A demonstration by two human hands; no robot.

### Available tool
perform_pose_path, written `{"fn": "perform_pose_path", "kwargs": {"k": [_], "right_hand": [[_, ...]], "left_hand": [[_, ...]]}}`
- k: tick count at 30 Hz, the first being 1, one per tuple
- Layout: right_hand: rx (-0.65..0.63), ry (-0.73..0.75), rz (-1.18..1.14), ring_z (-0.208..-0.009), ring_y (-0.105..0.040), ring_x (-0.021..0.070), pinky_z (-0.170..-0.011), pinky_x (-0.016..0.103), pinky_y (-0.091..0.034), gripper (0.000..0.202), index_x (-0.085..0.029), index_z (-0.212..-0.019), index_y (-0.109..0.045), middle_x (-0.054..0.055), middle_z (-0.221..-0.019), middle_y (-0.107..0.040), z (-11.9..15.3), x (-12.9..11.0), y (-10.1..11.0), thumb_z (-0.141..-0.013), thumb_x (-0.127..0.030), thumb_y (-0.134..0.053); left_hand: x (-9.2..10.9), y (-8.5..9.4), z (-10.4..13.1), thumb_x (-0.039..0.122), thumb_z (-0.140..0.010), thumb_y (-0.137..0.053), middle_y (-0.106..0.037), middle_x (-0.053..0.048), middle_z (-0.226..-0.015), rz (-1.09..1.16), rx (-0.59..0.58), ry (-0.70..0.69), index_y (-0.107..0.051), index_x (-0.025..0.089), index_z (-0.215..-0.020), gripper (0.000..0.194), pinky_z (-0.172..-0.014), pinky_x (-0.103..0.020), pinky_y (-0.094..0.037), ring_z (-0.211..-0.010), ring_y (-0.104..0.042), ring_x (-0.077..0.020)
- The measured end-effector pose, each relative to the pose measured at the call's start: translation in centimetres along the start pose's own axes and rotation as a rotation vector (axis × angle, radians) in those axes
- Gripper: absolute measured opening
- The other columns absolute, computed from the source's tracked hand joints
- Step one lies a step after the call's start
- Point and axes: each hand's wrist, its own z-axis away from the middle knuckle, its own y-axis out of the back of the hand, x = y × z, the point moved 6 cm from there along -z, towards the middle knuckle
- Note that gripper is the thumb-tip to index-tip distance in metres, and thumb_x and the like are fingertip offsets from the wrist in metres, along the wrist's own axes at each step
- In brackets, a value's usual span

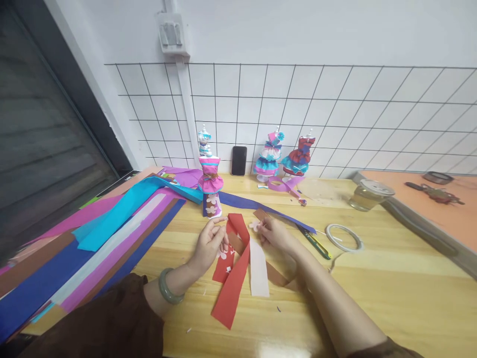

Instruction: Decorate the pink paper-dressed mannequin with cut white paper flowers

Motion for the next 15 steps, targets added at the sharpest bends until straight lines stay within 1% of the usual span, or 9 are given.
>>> {"fn": "perform_pose_path", "kwargs": {"k": [3, 4, 6, 9, 12, 14, 15], "right_hand": [[0.218, 0.05, 0.223, -0.057, -0.056, 0.0163, -0.055, 0.029, -0.042, 0.024, -0.021, -0.072, -0.05, 0.002, -0.065, -0.062, 0.4, -0.8, 2.3, -0.083, -0.041, -0.043], [0.264, 0.057, 0.258, -0.059, -0.056, 0.0168, -0.056, 0.029, -0.041, 0.024, -0.02, -0.074, -0.052, 0.003, -0.067, -0.062, 0.5, -1.2, 2.7, -0.083, -0.041, -0.044], [0.297, 0.09, 0.223, -0.065, -0.057, 0.0175, -0.06, 0.03, -0.043, 0.025, -0.02, -0.078, -0.053, 0.004, -0.075, -0.064, 0.8, -2.1, 2.9, -0.084, -0.042, -0.043], [0.271, 0.227, 0.027, -0.082, -0.059, 0.0181, -0.072, 0.03, -0.045, 0.023, -0.02, -0.082, -0.052, 0.006, -0.091, -0.063, 1.7, -4.4, 2.1, -0.086, -0.04, -0.043], [0.18, 0.374, -0.111, -0.1, -0.054, 0.0183, -0.086, 0.031, -0.042, 0.018, -0.02, -0.081, -0.052, 0.007, -0.105, -0.059, 2.9, -7.0, 0.6, -0.086, -0.036, -0.045], [0.109, 0.407, -0.131, -0.109, -0.05, 0.0184, -0.093, 0.033, -0.038, 0.016, -0.02, -0.08, -0.054, 0.006, -0.115, -0.055, 3.5, -8.0, -0.4, -0.086, -0.034, -0.046], [0.081, 0.406, -0.128, -0.112, -0.047, 0.0185, -0.096, 0.034, -0.036, 0.015, -0.02, -0.08, -0.054, 0.006, -0.118, -0.053, 3.7, -8.2, -0.9, -0.086, -0.033, -0.047]], "left_hand": [[0.1, 0.0, 0.0, 0.04, -0.082, -0.05, -0.051, 0.004, -0.059, -0.003, 0.001, -0.022, -0.044, 0.019, -0.108, 0.034, -0.044, -0.018, -0.039, -0.046, -0.049, -0.0076], [0.1, 0.0, -0.1, 0.039, -0.082, -0.049, -0.051, 0.004, -0.059, -0.007, 0.002, -0.029, -0.043, 0.019, -0.108, 0.033, -0.045, -0.018, -0.039, -0.046, -0.049, -0.0074], [0.2, -0.1, -0.1, 0.037, -0.082, -0.05, -0.052, 0.004, -0.062, -0.014, 0.005, -0.042, -0.042, 0.019, -0.109, 0.033, -0.044, -0.017, -0.039, -0.047, -0.05, -0.007], [0.4, -0.3, -0.1, 0.033, -0.08, -0.055, -0.056, 0.001, -0.073, 0.003, 0.006, -0.058, -0.037, 0.02, -0.115, 0.042, -0.046, -0.018, -0.041, -0.056, -0.055, -0.0091], [0.3, -0.5, -0.1, 0.033, -0.078, -0.057, -0.06, -0.005, -0.088, 0.056, -0.03, -0.026, -0.027, 0.021, -0.126, 0.058, -0.054, -0.022, -0.047, -0.071, -0.06, -0.0141], [0.0, -0.7, -0.2, 0.033, -0.079, -0.057, -0.061, -0.007, -0.092, 0.104, -0.071, 0.018, -0.021, 0.022, -0.132, 0.065, -0.059, -0.025, -0.048, -0.072, -0.061, -0.0148], [-0.2, -0.7, -0.2, 0.033, -0.079, -0.057, -0.062, -0.007, -0.091, 0.132, -0.088, 0.033, -0.018, 0.022, -0.134, 0.068, -0.061, -0.026, -0.048, -0.071, -0.06, -0.0143]]}}
